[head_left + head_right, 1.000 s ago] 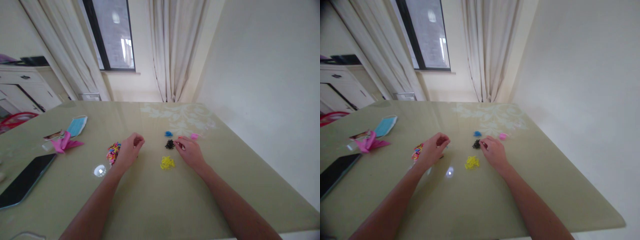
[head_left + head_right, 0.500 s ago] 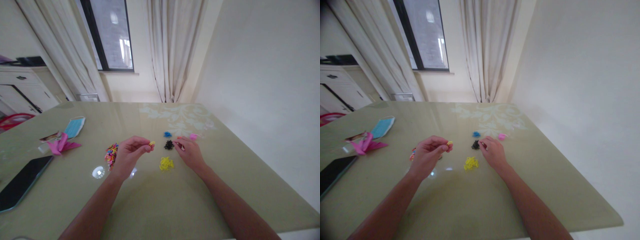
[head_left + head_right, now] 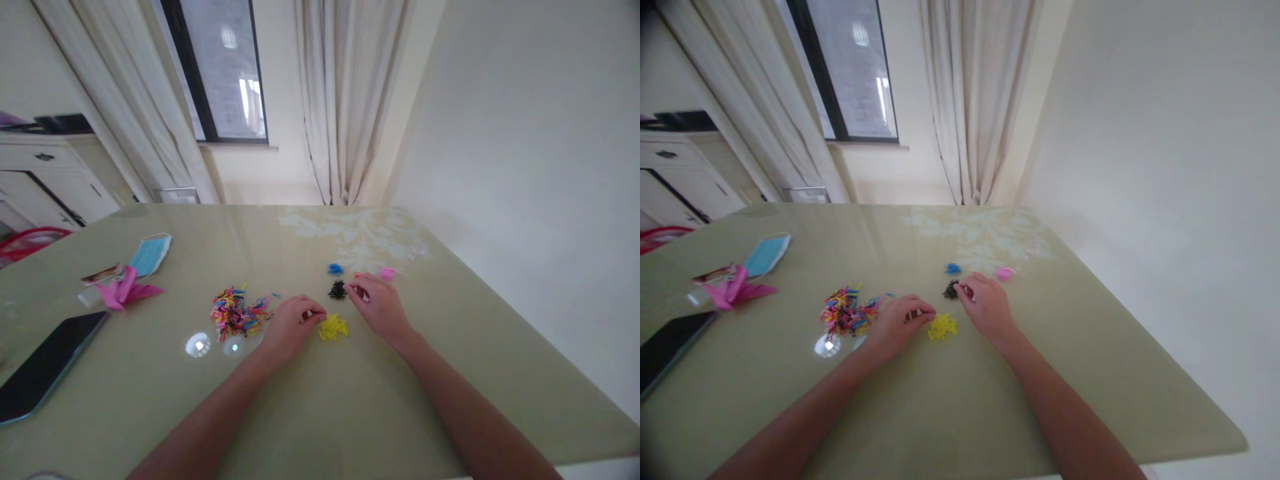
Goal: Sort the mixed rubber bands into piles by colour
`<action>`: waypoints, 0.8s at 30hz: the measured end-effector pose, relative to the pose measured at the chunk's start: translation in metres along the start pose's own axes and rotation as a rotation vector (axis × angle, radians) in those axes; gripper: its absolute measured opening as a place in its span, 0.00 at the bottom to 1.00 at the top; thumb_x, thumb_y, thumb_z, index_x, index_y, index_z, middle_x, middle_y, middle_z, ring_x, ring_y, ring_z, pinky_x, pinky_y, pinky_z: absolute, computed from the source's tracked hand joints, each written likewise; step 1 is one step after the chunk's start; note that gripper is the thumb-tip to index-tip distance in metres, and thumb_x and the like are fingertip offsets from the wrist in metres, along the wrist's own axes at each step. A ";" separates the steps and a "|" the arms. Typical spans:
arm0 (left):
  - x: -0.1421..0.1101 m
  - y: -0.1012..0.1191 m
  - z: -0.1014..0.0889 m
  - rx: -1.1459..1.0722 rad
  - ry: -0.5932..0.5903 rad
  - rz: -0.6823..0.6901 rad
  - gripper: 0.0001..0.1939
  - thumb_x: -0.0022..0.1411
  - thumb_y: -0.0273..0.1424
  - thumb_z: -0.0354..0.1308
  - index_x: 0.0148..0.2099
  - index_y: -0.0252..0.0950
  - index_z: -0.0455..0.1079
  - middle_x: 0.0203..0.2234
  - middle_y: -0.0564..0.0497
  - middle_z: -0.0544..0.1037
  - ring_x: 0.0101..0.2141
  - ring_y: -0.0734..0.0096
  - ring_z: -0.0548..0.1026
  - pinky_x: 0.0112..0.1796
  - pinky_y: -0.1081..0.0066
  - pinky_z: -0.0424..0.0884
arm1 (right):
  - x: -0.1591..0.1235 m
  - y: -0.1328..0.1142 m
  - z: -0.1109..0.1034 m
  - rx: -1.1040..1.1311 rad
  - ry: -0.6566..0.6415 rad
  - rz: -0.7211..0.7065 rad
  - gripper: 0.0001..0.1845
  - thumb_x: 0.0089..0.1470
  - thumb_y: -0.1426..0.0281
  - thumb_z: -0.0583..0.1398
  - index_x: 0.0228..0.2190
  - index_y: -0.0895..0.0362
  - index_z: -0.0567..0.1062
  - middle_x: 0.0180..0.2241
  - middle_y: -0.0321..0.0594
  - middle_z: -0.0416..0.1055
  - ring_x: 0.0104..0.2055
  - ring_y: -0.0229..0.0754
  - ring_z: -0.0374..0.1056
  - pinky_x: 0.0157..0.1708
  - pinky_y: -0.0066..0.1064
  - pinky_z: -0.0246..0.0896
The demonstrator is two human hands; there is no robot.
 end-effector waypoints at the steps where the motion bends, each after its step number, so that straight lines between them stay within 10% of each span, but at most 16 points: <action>1: 0.001 -0.001 -0.001 0.023 -0.008 0.003 0.09 0.67 0.34 0.61 0.41 0.40 0.83 0.35 0.48 0.84 0.33 0.64 0.78 0.39 0.67 0.72 | 0.000 0.000 0.000 0.000 0.001 -0.001 0.16 0.68 0.64 0.58 0.30 0.56 0.78 0.28 0.40 0.74 0.29 0.41 0.68 0.32 0.32 0.57; 9: 0.003 -0.047 -0.061 0.579 0.149 -0.158 0.14 0.69 0.31 0.55 0.48 0.37 0.82 0.45 0.40 0.82 0.48 0.48 0.77 0.52 0.56 0.70 | 0.000 -0.001 -0.001 -0.007 0.029 -0.006 0.17 0.68 0.63 0.57 0.29 0.56 0.78 0.28 0.40 0.75 0.27 0.41 0.67 0.32 0.32 0.58; 16: 0.002 -0.056 -0.062 0.726 0.117 -0.176 0.14 0.69 0.29 0.52 0.40 0.38 0.80 0.41 0.40 0.80 0.46 0.47 0.77 0.49 0.55 0.71 | -0.001 -0.004 -0.003 0.005 0.026 -0.009 0.17 0.68 0.63 0.57 0.29 0.55 0.78 0.28 0.40 0.75 0.28 0.41 0.67 0.32 0.33 0.59; 24: 0.002 -0.016 -0.060 -0.429 0.254 -0.042 0.12 0.66 0.41 0.61 0.42 0.38 0.76 0.33 0.49 0.82 0.33 0.67 0.76 0.36 0.69 0.73 | -0.001 -0.011 -0.012 0.092 0.087 -0.021 0.15 0.68 0.64 0.59 0.31 0.56 0.78 0.27 0.39 0.74 0.27 0.40 0.67 0.31 0.32 0.58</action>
Point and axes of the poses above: each hand's wrist, its own x-axis towards the middle knuckle, its own z-axis out of the palm, y = z × x, the point moved 6 cm from there along x, towards the middle knuckle
